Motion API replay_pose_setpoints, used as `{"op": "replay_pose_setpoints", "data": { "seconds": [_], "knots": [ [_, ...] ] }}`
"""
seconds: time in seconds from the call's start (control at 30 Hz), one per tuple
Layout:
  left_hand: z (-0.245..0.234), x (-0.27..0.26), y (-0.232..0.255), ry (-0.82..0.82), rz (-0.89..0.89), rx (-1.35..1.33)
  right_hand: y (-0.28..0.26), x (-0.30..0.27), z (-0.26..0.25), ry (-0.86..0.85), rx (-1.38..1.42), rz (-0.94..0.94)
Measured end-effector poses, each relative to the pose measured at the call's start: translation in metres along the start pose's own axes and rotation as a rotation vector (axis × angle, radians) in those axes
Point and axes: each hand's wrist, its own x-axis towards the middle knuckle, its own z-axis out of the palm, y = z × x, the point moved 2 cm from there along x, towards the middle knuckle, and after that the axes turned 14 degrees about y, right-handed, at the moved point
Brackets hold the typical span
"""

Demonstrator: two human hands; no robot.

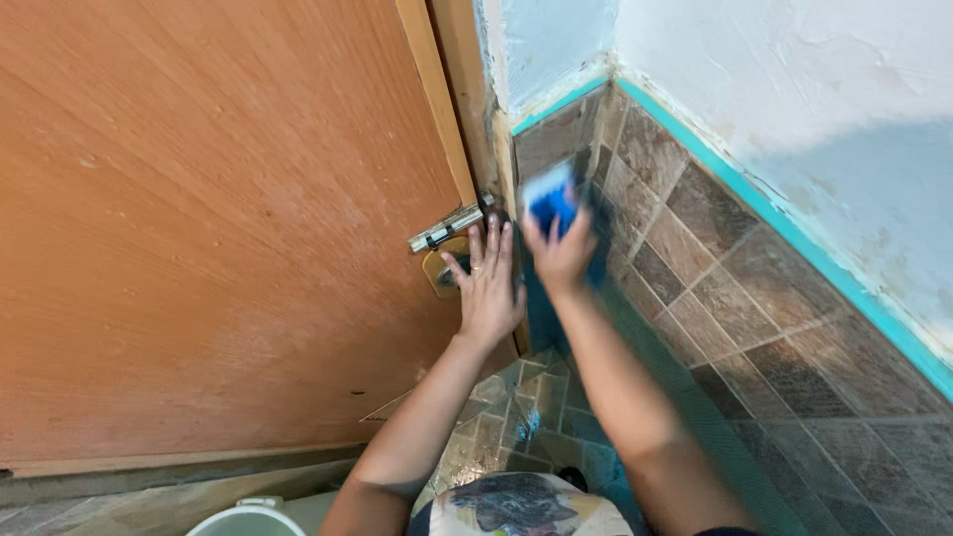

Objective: The person scrubs a tiled wall in a bathroom using a blue hand brush and soapy water from a green bucket. They repeatedly dip the brush into the bucket and scrub the wall surface, moving along the wall and focusing on the upper edge near the ceiling.

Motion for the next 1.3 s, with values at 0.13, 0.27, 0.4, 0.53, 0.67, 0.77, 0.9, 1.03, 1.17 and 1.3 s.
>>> {"op": "replay_pose_setpoints", "data": {
  "seconds": [0.13, 0.27, 0.4, 0.53, 0.67, 0.77, 0.9, 1.03, 1.17, 1.3],
  "knots": [
    [0.001, -0.006, 0.005, 0.01, 0.008, -0.01, -0.002, -0.007, -0.004, -0.03, -0.066, -0.093],
    [0.005, 0.001, 0.009, -0.127, -0.072, 0.05, -0.001, 0.051, 0.034, -0.075, -0.114, -0.075],
    [0.006, 0.002, 0.014, -0.081, -0.072, -0.009, -0.01, 0.03, 0.019, 0.006, 0.062, -0.038],
    [0.005, -0.002, 0.014, -0.001, -0.026, -0.001, -0.002, -0.011, -0.009, 0.088, -0.129, 0.212],
    [0.001, 0.002, 0.01, -0.092, -0.094, -0.014, 0.004, 0.044, 0.014, 0.189, 0.081, 0.02],
    [0.002, 0.001, 0.017, -0.023, -0.073, 0.002, 0.006, 0.072, 0.017, 0.121, 0.053, 0.079],
    [0.0, 0.001, 0.018, 0.02, -0.047, -0.047, 0.0, 0.032, -0.001, 0.148, 0.158, 0.11],
    [-0.005, -0.006, 0.017, 0.015, -0.035, -0.046, 0.0, 0.008, -0.008, 0.121, 0.039, 0.126],
    [-0.005, 0.0, 0.015, -0.031, -0.047, -0.045, 0.002, 0.062, 0.014, 0.063, 0.041, 0.072],
    [-0.004, -0.008, 0.009, -0.023, -0.003, -0.039, 0.012, 0.047, 0.008, 0.148, 0.079, 0.037]
  ]
}}
